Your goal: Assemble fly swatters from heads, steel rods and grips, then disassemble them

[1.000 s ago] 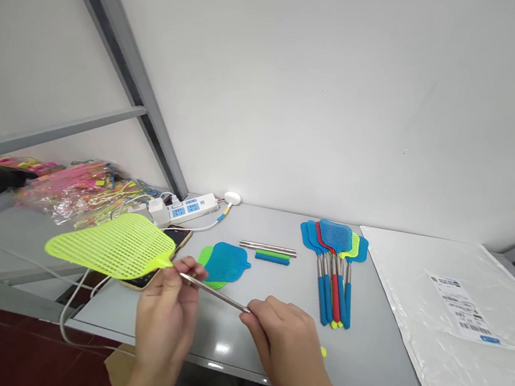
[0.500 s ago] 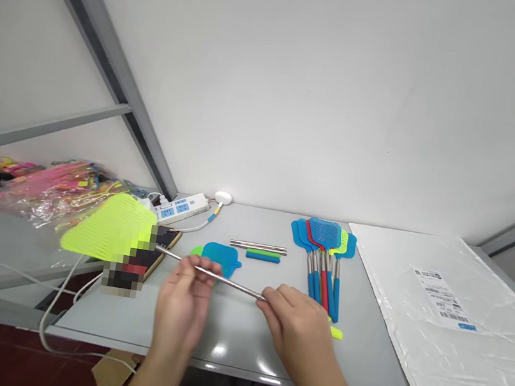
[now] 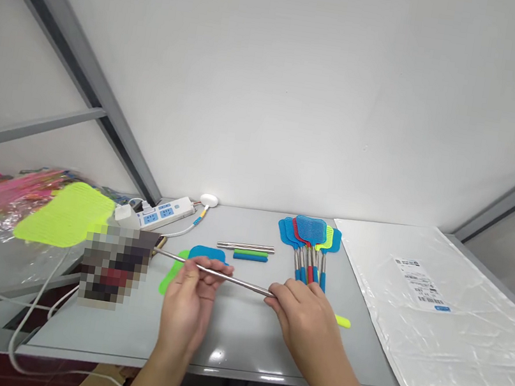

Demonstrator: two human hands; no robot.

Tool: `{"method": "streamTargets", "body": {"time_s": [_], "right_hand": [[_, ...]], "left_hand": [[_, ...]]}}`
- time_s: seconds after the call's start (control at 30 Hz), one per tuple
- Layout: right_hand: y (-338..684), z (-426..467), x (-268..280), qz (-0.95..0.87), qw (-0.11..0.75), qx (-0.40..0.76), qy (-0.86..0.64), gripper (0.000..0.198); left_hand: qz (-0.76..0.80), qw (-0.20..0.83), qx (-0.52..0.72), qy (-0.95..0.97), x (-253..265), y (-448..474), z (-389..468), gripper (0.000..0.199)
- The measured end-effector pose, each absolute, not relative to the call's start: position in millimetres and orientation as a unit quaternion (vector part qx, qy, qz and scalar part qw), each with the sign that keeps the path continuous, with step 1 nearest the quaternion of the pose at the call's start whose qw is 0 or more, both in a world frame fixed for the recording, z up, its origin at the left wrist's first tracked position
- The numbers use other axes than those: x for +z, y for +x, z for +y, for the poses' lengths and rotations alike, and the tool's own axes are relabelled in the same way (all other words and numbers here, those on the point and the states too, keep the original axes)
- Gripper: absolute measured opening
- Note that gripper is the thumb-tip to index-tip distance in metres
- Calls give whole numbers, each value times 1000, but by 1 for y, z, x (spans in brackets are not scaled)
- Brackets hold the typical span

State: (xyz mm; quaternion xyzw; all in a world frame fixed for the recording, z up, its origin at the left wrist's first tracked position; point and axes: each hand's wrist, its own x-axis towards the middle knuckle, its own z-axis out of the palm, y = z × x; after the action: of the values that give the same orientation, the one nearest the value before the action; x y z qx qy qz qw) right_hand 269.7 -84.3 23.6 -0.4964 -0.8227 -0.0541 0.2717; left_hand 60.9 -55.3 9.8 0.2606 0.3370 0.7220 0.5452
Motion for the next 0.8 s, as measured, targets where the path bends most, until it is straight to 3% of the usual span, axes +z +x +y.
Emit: {"method": "streamTargets", "body": {"time_s": [0.1, 0.27, 0.47, 0.8], "right_hand": [[297, -87, 19, -811, 279, -52, -511, 22], [331, -90, 21, -786, 279, -30, -550, 16], [296, -85, 26, -802, 257, -61, -535, 20], [336, -96, 5, -819, 238, -88, -515, 22]], "left_hand": [[330, 467, 790, 222, 18, 31, -40, 33], [339, 497, 764, 234, 28, 23, -30, 33], [341, 552, 728, 222, 20, 69, -43, 32], [342, 504, 776, 167, 32, 37, -32, 26]]}}
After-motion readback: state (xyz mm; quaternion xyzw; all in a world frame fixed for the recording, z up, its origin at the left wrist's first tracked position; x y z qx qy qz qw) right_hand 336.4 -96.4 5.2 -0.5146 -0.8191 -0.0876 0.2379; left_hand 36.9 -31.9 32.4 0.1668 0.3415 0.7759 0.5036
